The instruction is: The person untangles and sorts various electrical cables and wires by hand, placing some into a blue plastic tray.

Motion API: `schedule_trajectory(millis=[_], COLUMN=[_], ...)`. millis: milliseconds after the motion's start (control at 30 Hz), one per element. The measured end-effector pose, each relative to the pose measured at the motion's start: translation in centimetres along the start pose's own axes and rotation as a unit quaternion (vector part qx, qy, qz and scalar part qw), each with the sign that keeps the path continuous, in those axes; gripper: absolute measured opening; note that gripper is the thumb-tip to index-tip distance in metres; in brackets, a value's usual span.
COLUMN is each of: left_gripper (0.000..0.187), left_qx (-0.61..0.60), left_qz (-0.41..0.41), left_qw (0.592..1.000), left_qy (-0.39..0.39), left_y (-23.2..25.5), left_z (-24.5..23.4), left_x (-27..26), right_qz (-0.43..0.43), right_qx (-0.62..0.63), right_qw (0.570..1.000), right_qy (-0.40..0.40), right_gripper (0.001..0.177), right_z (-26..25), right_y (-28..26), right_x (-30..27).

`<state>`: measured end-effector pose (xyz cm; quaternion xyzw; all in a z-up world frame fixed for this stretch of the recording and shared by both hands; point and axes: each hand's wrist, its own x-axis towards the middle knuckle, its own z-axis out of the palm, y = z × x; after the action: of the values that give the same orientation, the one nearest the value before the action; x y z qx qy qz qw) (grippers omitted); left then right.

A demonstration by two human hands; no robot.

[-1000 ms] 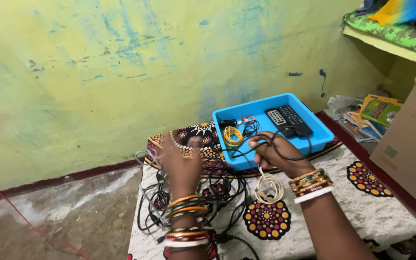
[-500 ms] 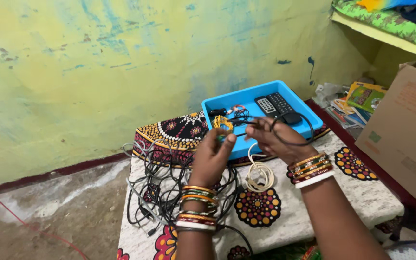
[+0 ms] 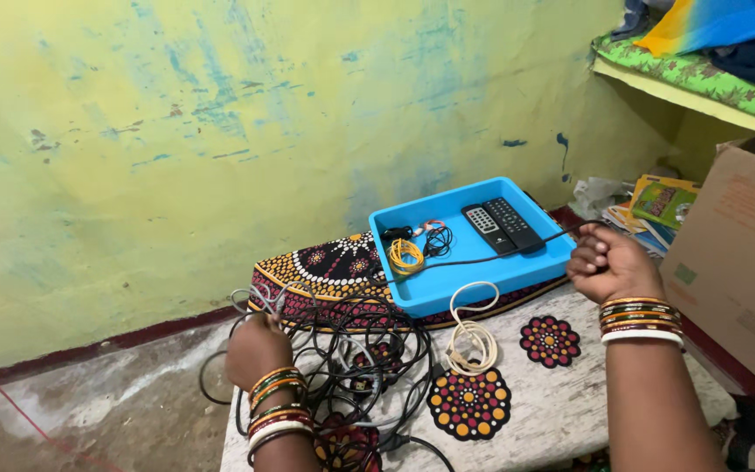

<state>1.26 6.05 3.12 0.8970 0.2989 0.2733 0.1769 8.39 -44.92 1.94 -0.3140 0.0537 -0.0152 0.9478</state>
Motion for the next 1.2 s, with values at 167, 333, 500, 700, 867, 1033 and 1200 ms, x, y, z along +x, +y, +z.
schedule_trajectory(millis=[167,333,500,700,867,1033,1200], left_gripper=[0.024,0.024,0.034,0.028,0.020,0.021,0.031], left_qx=[0.079,-0.005,-0.349,-0.360,-0.383,-0.459,-0.367], left_qz=[0.012,0.184,0.277,0.331,0.352,0.390,0.387], left_qw=[0.994,0.982,0.892,0.843,0.833,0.785,0.818], left_qy=[-0.071,0.043,0.074,-0.225,-0.189,-0.145,-0.215], left_y=[0.8,6.8,12.7,16.3,15.6,15.6,15.1], left_z=[1.5,-0.4,-4.9,-5.0,-0.6,0.5,-0.2], left_x=[-1.1,-3.1,-6.1,-8.5,-9.8,-12.0,-12.4], right_qz=[0.031,-0.002,0.001,0.114,0.181,0.154,0.026], right_qx=[0.048,-0.136,-0.227,-0.177,0.056,0.223,0.184], right_qw=[0.998,0.991,0.971,0.962,0.934,0.897,0.939], right_qy=[0.012,0.008,-0.076,-0.175,-0.303,-0.350,-0.289], right_gripper=[0.016,0.014,0.004,0.016,0.019,0.021,0.019], right_z=[0.1,7.5,12.1,13.9,13.0,13.8,14.7], right_y=[3.1,7.4,9.0,7.7,6.0,7.0,6.8], right_x=[0.5,-2.7,-5.4,-7.2,-7.4,-8.2,-8.7])
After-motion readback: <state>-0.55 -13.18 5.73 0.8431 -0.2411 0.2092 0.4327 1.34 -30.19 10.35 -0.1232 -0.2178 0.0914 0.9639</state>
